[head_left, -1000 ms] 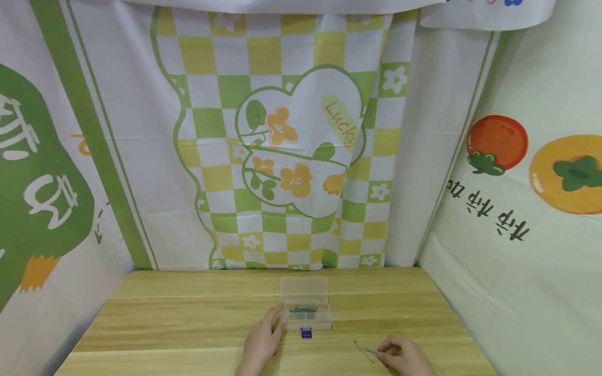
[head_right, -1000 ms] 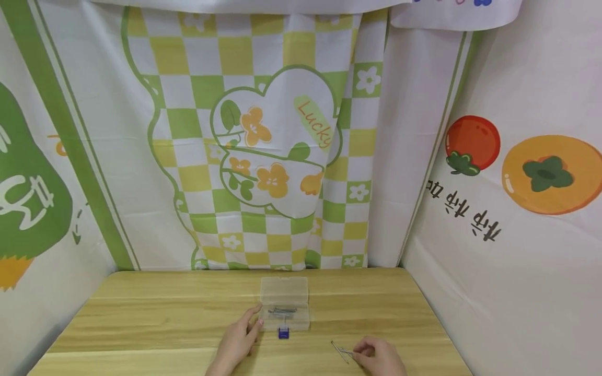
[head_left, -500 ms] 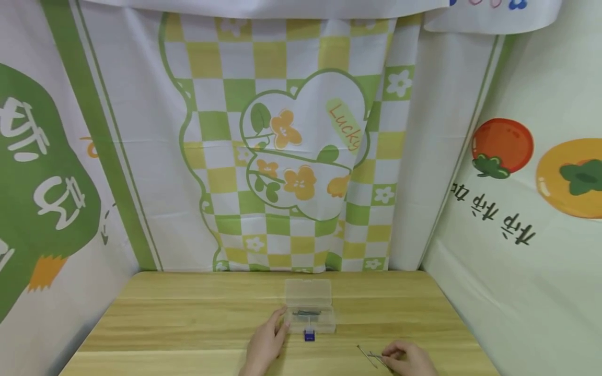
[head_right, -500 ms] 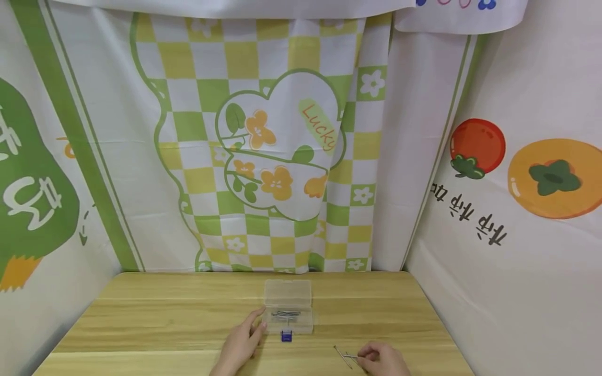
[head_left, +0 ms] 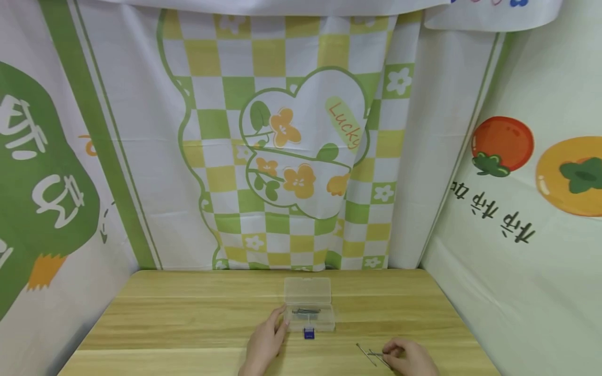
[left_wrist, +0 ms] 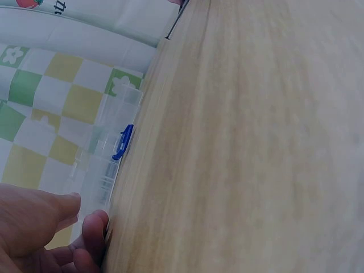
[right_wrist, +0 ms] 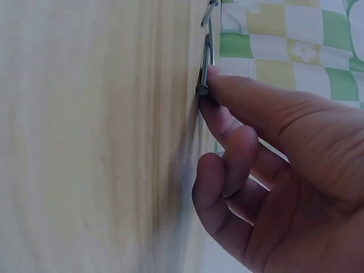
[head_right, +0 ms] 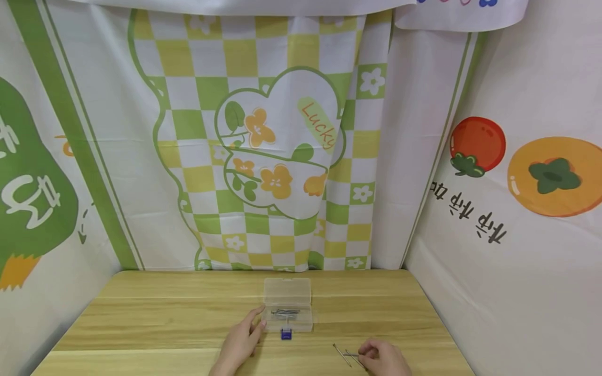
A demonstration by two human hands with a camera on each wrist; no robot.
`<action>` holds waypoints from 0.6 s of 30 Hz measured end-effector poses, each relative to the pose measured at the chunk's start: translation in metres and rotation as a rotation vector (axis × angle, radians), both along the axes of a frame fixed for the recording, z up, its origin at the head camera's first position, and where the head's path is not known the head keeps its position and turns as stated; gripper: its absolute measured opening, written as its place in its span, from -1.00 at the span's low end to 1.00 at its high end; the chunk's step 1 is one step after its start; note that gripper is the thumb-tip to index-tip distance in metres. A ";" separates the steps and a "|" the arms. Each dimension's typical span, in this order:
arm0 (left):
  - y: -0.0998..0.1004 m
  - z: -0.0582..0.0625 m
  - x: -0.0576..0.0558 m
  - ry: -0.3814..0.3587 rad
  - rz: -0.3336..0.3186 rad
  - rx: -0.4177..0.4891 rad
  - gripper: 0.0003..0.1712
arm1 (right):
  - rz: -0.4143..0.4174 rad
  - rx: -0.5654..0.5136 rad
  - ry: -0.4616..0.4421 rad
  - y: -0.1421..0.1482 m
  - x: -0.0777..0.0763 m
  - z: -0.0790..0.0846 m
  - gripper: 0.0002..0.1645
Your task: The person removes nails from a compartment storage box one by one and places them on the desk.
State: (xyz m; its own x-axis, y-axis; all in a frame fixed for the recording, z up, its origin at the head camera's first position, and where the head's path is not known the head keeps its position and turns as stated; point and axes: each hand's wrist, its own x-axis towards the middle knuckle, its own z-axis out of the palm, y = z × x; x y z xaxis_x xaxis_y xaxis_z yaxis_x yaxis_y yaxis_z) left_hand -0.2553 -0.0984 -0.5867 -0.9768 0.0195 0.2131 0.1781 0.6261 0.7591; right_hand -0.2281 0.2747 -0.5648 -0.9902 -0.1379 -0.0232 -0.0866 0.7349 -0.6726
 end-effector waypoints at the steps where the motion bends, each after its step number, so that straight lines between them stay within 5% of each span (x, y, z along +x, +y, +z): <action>1: 0.000 0.000 0.000 -0.001 0.000 0.000 -0.50 | 0.006 0.000 -0.002 0.000 0.000 0.000 -0.83; 18: 0.001 0.001 0.000 0.001 -0.002 0.005 -0.50 | 0.196 -0.014 -0.002 0.010 -0.001 0.016 -0.76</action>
